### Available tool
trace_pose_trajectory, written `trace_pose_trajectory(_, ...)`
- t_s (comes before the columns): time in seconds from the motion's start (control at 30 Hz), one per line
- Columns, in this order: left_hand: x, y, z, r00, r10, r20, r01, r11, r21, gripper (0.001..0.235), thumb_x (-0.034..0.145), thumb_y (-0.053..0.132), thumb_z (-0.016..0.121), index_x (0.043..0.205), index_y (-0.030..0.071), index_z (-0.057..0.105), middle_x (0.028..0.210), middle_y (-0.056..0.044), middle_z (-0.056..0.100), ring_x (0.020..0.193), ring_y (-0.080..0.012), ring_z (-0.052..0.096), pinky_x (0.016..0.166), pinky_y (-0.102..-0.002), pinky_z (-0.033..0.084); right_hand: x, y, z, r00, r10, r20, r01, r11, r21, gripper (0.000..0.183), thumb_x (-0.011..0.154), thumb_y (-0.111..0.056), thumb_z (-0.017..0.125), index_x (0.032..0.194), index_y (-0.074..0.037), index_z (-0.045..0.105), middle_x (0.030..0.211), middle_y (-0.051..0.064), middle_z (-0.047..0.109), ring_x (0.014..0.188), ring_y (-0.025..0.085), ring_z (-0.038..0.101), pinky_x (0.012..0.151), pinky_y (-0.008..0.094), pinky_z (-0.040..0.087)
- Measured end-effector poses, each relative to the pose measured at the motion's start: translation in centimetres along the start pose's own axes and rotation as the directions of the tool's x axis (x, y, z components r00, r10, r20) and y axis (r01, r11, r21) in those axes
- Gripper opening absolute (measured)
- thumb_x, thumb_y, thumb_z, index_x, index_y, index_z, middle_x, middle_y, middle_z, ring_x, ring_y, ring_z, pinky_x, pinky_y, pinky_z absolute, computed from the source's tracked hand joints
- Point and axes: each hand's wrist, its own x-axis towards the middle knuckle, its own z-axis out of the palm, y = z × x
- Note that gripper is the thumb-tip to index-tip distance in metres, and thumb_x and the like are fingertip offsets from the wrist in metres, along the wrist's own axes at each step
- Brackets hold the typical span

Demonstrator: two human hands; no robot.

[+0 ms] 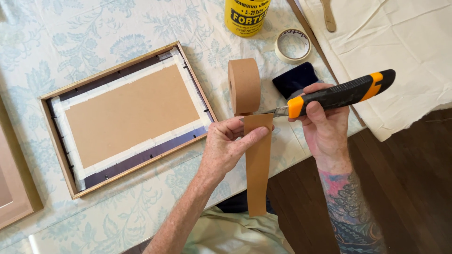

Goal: Applying and smoothing brown paper tape to the back of a picture frame using a utility knife and a brush.

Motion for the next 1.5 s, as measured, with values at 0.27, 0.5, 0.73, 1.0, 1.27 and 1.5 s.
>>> trace_pose_trajectory(0.27,-0.8,3.0,0.2,0.997,0.037,0.071,-0.048,0.987,0.153,0.010,0.086,0.015,0.088,0.089,0.012,0.079,0.072,0.006,0.070,0.076,0.0014,0.056,0.074,-0.019,0.054,0.4,-3.3,-0.5,0.997,-0.032,-0.075,0.030,0.999,-0.027,0.043,0.092,-0.021,0.078,0.119,0.005,0.056,0.095,0.019,0.071,0.082,0.026,0.079,0.065,0.036,0.071)
trace_pose_trajectory(0.5,-0.4,7.3,0.2,0.987,-0.039,0.154,0.008,0.980,0.197,0.023,0.098,0.021,0.066,0.116,0.012,0.075,0.117,-0.005,0.079,0.102,-0.0135,0.075,0.087,-0.027,0.061,0.3,-9.9,-3.6,0.946,-0.071,-0.317,-0.131,0.809,-0.573,0.036,0.099,-0.043,0.062,0.107,-0.009,0.066,0.095,0.004,0.068,0.080,0.015,0.068,0.069,0.026,0.061)
trace_pose_trajectory(0.73,3.2,7.4,-0.7,0.950,0.279,0.139,-0.303,0.717,0.628,0.025,0.099,0.027,0.063,0.118,0.012,0.071,0.125,-0.008,0.060,0.112,-0.0207,0.055,0.086,-0.033,0.055,0.8,-10.3,0.3,0.842,0.371,-0.393,-0.462,0.118,-0.879,0.066,0.106,-0.025,0.038,0.167,-0.013,0.016,0.119,0.016,0.058,0.059,0.020,0.044,0.062,0.043,0.051)
trace_pose_trajectory(1.0,8.8,5.7,-2.4,0.953,0.301,0.031,-0.255,0.745,0.616,0.016,0.096,0.024,0.075,0.105,0.010,0.073,0.103,-0.005,0.056,0.094,-0.0190,0.053,0.078,-0.031,0.052,1.5,-4.0,-3.3,0.978,0.094,-0.189,-0.176,-0.126,-0.976,0.061,0.103,-0.014,0.065,0.157,-0.001,0.041,0.121,0.029,0.056,0.113,0.046,0.061,0.093,0.059,0.051)
trace_pose_trajectory(1.27,10.0,5.6,-2.5,0.951,0.308,-0.024,-0.247,0.805,0.540,0.025,0.093,0.021,0.077,0.115,0.011,0.072,0.101,-0.004,0.057,0.087,-0.0153,0.061,0.074,-0.027,0.057,3.4,-4.1,-1.1,0.974,-0.075,0.215,0.209,-0.080,-0.975,0.049,0.096,-0.001,0.070,0.145,-0.003,0.060,0.139,0.022,0.052,0.124,0.042,0.054,0.105,0.054,0.044)
trace_pose_trajectory(1.5,9.2,6.2,-3.2,0.949,0.290,-0.121,-0.201,0.857,0.475,0.054,0.095,0.021,0.076,0.145,0.015,0.055,0.117,-0.010,0.061,0.094,-0.0193,0.067,0.078,-0.031,0.060,8.1,-1.5,5.5,0.743,-0.021,0.669,0.612,0.428,-0.666,0.076,0.077,0.011,0.074,0.149,-0.002,0.050,0.149,0.018,0.055,0.140,0.036,0.051,0.116,0.045,0.042)
